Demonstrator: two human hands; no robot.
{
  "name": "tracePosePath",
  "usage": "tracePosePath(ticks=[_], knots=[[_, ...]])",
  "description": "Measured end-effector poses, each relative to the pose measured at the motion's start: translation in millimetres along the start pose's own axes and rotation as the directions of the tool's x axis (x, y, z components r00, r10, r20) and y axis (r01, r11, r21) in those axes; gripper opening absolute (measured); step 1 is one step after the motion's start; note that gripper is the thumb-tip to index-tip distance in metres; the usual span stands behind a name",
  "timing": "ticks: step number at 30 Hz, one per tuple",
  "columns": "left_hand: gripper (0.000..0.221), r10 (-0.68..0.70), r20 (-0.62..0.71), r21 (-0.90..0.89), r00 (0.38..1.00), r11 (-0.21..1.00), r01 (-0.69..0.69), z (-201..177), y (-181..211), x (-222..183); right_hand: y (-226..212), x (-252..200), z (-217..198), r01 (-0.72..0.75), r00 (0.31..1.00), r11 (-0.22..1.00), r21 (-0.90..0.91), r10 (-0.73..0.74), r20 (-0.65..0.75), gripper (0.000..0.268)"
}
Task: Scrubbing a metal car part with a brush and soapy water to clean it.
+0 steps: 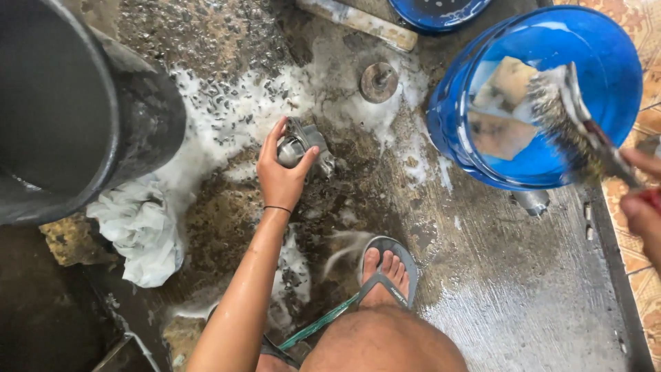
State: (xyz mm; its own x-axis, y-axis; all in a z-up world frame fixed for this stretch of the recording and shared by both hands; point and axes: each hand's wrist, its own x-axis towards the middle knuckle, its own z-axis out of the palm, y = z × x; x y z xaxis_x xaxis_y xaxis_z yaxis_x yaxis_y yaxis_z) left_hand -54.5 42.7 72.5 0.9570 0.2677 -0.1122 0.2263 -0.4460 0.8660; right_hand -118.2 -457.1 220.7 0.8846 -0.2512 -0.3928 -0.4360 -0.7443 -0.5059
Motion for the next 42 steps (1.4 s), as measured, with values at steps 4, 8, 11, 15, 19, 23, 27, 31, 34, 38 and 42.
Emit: tracePosePath(ticks=[4, 8, 11, 15, 19, 23, 27, 31, 34, 38, 42], knots=[[0.076, -0.015, -0.045, -0.031, 0.999, 0.999, 0.014, -1, -9, 0, -138, -85, 23, -0.154, 0.988, 0.986, 0.070, 0.154, -0.007, 0.065], [0.069, -0.166, 0.116, 0.102, 0.979, 0.983, 0.154, -13, -6, 5, -152, -80, 88, -0.140, 0.951, 0.989, -0.049, 0.148, 0.270, 0.057], [0.073, -0.276, 0.166, 0.180, 0.947, 0.952, 0.246, -17, -2, 6, -151, -72, 143, -0.199, 0.910, 0.972, 0.128, 0.136, 0.391, 0.058], [0.076, -0.268, 0.082, 0.133, 0.960, 0.957, 0.256, -9, -40, 0, -155, -82, 188, 0.005, 0.969, 0.940, 0.340, -0.088, 0.230, 0.049], [0.076, -0.236, 0.074, 0.084, 0.969, 0.970, 0.230, -13, -22, -10, -152, -82, 210, 0.028, 0.978, 0.915, 0.403, -0.109, 0.180, 0.049], [0.077, -0.197, 0.044, 0.054, 0.979, 0.979, 0.194, -13, -1, -15, -158, -88, 213, 0.083, 0.977, 0.902, 0.423, -0.157, 0.143, 0.047], [0.067, -0.249, -0.064, 0.171, 0.966, 0.951, 0.256, 6, 1, -27, -158, -88, 223, 0.172, 0.974, 0.878, 0.447, -0.220, 0.057, 0.045], [0.082, -0.221, -0.218, 0.247, 0.951, 0.930, 0.273, 24, -2, -34, -155, -88, 235, 0.197, 0.974, 0.870, 0.451, -0.225, 0.009, 0.045], [0.071, -0.257, -0.299, 0.142, 0.919, 0.940, 0.309, 28, -6, -29, -151, -89, 243, 0.196, 0.973, 0.840, 0.506, -0.230, 0.005, 0.045], [0.066, -0.243, -0.327, 0.166, 0.913, 0.937, 0.308, 30, 12, -25, -142, -90, 256, 0.337, 0.938, 0.830, 0.444, -0.335, -0.087, 0.042], [0.062, -0.239, -0.335, 0.256, 0.912, 0.908, 0.332, 27, 0, -22, -147, -89, 252, 0.358, 0.930, 0.812, 0.460, -0.357, -0.093, 0.042]])
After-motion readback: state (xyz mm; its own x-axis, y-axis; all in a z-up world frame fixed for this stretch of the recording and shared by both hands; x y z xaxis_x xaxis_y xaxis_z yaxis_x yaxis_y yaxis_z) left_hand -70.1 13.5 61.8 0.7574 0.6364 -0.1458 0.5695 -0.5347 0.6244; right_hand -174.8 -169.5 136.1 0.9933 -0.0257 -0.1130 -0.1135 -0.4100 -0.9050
